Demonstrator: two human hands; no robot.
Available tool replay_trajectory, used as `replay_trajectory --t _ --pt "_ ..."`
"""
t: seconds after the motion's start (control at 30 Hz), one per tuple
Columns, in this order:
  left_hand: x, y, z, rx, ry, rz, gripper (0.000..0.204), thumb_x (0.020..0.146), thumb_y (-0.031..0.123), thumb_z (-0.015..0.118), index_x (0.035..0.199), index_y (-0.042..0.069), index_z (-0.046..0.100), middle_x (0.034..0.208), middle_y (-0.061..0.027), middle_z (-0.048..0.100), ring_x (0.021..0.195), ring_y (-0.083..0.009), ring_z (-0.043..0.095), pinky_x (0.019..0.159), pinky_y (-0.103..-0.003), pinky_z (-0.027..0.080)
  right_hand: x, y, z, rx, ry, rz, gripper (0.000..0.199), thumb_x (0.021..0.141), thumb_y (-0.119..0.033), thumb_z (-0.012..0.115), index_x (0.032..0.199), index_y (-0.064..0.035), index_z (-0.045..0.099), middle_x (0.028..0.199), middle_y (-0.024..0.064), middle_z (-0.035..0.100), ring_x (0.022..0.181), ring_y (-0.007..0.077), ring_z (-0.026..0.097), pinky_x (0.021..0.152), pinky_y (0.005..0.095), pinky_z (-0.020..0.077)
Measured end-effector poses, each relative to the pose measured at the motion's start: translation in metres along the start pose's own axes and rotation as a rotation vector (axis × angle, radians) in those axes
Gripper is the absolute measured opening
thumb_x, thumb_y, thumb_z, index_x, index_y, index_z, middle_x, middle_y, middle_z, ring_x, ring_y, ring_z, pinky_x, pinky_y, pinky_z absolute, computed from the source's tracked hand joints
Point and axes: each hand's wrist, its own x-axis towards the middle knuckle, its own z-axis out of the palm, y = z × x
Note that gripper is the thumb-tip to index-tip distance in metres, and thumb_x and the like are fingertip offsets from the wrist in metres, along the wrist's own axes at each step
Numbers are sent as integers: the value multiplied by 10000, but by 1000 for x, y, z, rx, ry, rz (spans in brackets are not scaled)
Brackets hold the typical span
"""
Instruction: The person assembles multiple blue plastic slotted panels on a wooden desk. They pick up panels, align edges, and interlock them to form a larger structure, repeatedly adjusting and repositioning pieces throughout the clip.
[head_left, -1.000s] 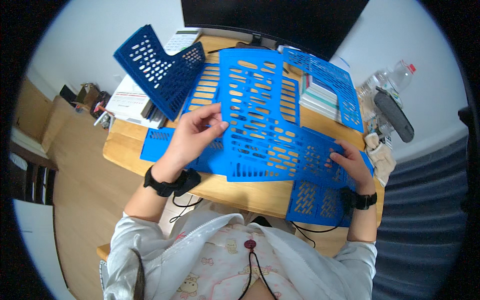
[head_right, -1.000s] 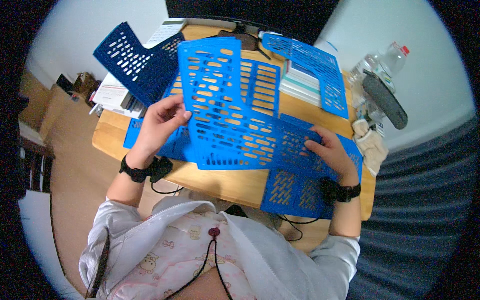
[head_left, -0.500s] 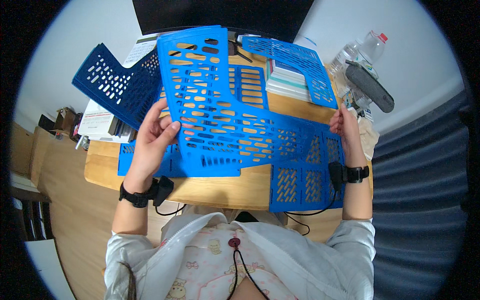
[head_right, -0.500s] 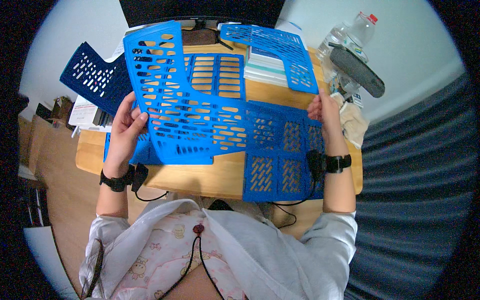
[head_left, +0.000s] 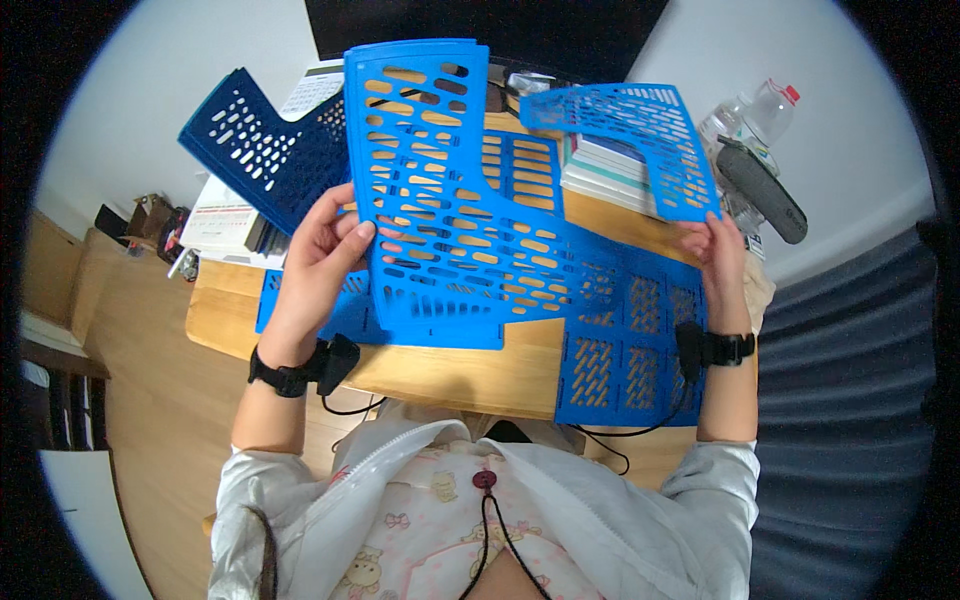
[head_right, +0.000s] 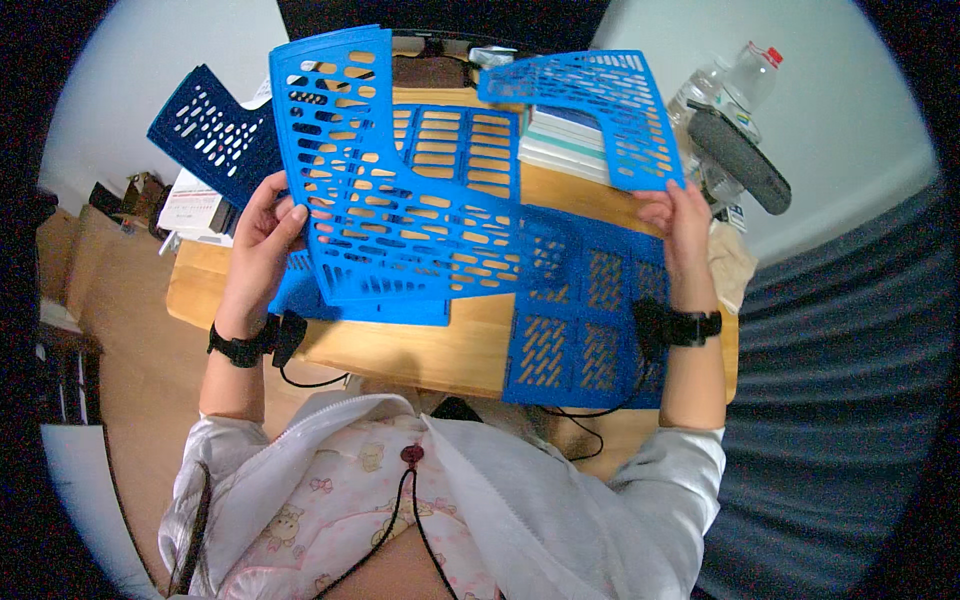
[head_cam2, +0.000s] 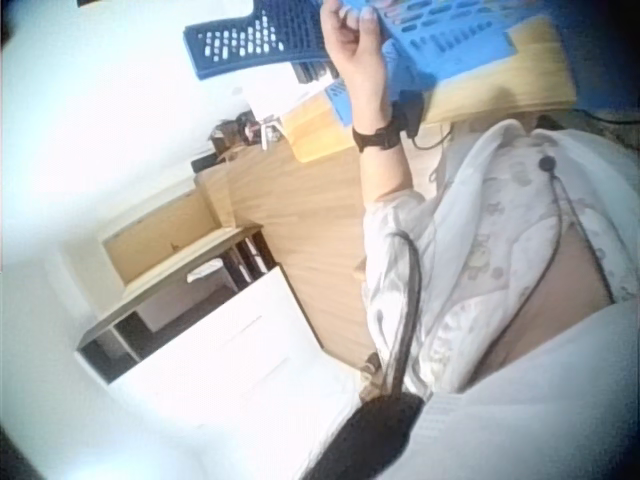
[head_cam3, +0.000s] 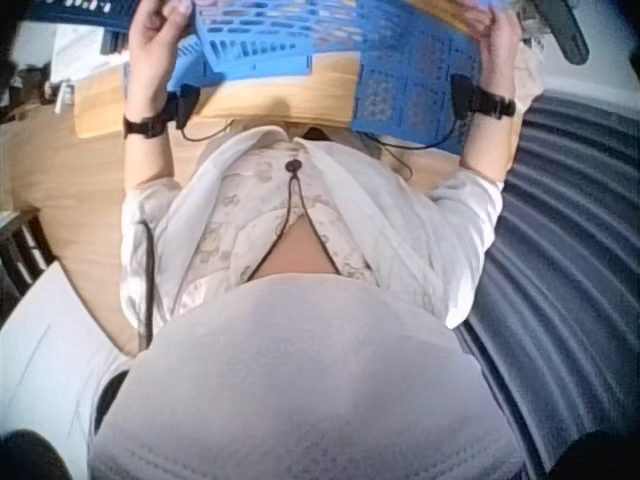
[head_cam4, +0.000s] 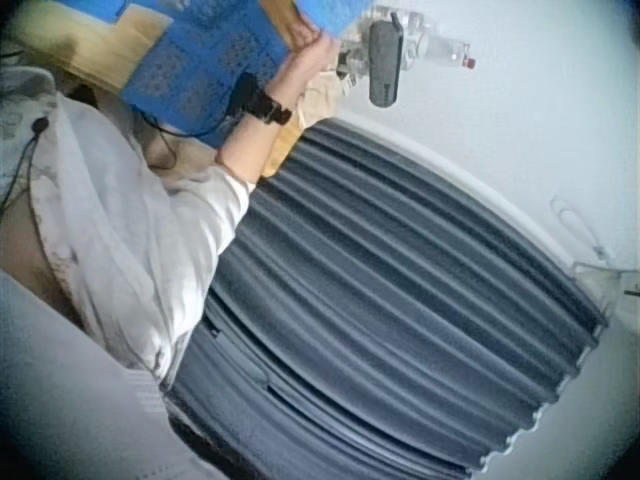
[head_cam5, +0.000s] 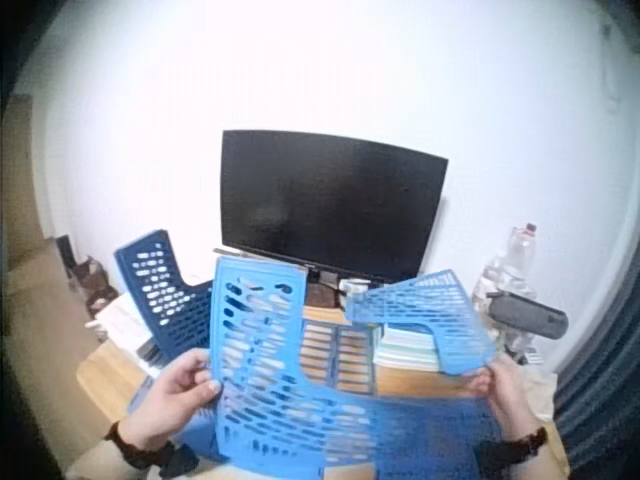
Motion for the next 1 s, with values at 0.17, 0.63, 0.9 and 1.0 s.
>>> replay_trajectory --t 0.17,0.63,0.9,1.0 --pt "1 2 -5 -40 -19 18 269 922 89 457 1186 43 439 962 -31 622 814 -82 592 680 -217 490 -29 -41 0 -92 46 -314 170 925 -158 428 995 -13 481 744 111 611 546 140 574 519 230 461" --pt "10 15 -5 -208 56 190 207 931 143 444 1111 52 490 972 -20 598 851 -74 569 735 -222 470 -45 -110 40 -165 -18 -573 179 936 -166 439 984 -11 513 859 92 632 426 27 380 394 152 287" --pt "5 8 -15 -176 86 224 217 927 133 449 1122 48 489 998 -22 588 877 -81 560 756 -223 459 -28 -69 21 -10 172 -247 152 929 -158 413 886 -31 486 635 40 522 424 99 443 416 200 363" --pt "5 6 -23 -170 138 270 223 925 129 451 1130 49 488 1011 -23 583 879 -85 561 765 -228 457 -27 -44 1 26 244 -145 144 924 -167 422 874 -42 474 587 30 486 447 120 482 431 224 384"
